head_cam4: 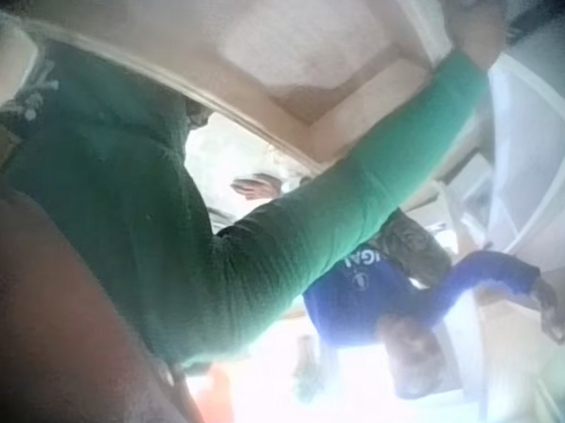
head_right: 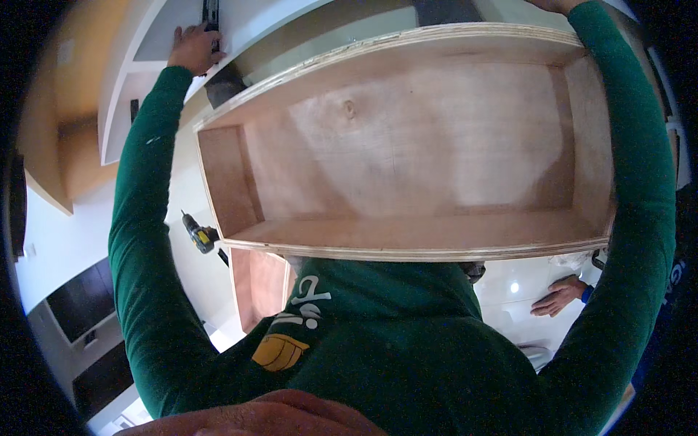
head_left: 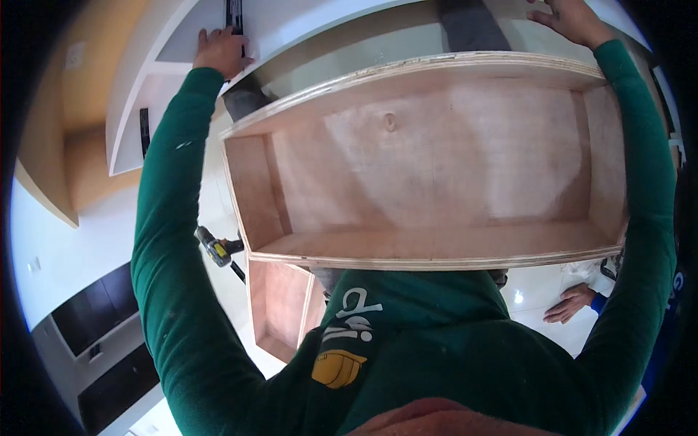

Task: The person assembles a wooden drawer unit by attaching a screw to a drill, securing parts, and fitting a drawer into a cabinet. They handle wooden panels, screws, and a drill, and use a hammer to adjust components.

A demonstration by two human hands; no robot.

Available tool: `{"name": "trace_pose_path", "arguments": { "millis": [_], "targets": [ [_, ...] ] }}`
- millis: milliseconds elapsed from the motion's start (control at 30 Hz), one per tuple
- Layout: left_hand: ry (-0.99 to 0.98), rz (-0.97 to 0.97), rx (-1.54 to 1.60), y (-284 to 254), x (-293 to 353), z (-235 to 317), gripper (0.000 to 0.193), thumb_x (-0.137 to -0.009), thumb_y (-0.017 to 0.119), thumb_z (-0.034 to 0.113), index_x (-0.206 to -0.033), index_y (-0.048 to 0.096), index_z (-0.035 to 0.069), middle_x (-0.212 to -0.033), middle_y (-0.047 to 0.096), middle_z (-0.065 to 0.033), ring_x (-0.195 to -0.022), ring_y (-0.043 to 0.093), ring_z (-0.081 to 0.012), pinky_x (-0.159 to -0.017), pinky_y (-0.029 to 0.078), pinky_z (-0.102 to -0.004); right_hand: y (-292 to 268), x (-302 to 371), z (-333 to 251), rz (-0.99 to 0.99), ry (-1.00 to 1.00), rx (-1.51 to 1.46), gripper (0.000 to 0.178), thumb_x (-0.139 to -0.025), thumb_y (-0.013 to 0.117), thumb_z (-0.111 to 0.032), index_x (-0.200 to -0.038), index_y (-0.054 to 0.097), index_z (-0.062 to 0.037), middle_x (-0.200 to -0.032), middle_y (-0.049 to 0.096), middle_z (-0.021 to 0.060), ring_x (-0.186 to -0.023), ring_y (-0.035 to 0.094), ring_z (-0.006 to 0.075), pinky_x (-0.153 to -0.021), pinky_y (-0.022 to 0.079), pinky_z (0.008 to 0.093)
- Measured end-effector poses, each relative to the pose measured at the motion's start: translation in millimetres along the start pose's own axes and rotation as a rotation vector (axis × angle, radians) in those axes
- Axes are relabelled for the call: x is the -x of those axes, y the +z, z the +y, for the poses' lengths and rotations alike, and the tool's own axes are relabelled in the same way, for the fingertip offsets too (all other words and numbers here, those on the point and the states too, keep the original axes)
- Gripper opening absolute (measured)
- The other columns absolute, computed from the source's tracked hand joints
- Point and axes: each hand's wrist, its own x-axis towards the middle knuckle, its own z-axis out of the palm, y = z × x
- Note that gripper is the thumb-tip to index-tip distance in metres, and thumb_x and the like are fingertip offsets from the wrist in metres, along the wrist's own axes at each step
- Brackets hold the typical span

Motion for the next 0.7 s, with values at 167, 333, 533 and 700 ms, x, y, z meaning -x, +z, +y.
{"name": "trace_pose_path", "arguments": {
  "millis": [167, 333, 533, 700],
  "targets": [
    [0.031, -0.141, 0.169, -39.8, 1.1, -9.4, 0.086, -0.064, 0.092, 0.047, -0.133, 0.06, 0.005, -0.137, 0.058, -0.0182, -0.126, 0.056, -0.042, -0.112, 0.045, -0.0467, 7.6, 11.0, 9.6, 0.0, -0.052, 0.032, 0.029, -0.08, 0.082, -0.025, -0.097, 0.068, -0.0063, -0.111, 0.059, 0.0148, -0.102, 0.064, 0.0357, -0.088, 0.053, 0.044],
    [0.063, -0.209, -0.088, -45.6, 26.8, 3.4, 0.101, -0.058, 0.094, 0.052, -0.139, 0.056, 0.006, -0.137, 0.057, -0.0162, -0.134, 0.052, -0.0367, -0.118, 0.038, -0.0495, 3.7, 6.8, 1.3, -0.064, 0.022, 0.02, 0.028, -0.082, 0.08, -0.027, -0.096, 0.068, -0.0062, -0.112, 0.06, 0.0151, -0.101, 0.064, 0.0357, -0.088, 0.053, 0.0441],
    [0.07, -0.065, -0.06, -35.1, 34.0, 6.4, 0.088, -0.063, 0.093, 0.046, -0.135, 0.059, 0.008, -0.135, 0.06, -0.014, -0.131, 0.054, -0.0331, -0.118, 0.037, -0.0527, 10.0, 10.3, 6.9, -0.047, 0.032, 0.064, 0.03, -0.083, 0.08, -0.029, -0.1, 0.069, -0.0064, -0.111, 0.065, 0.0153, -0.099, 0.066, 0.0337, -0.088, 0.054, 0.043],
    [0.13, 0.196, 0.382, -32.3, 68.7, -4.0, 0.073, -0.078, 0.087, 0.033, -0.139, 0.057, 0.006, -0.143, 0.058, -0.0171, -0.133, 0.053, -0.0384, -0.115, 0.041, -0.048, 1.1, -0.8, 8.8, -0.029, 0.136, -0.11, 0.033, -0.09, 0.075, -0.031, -0.111, 0.069, -0.0056, -0.112, 0.068, 0.0131, -0.099, 0.067, 0.0292, -0.09, 0.054, 0.0401]
  ]
}}
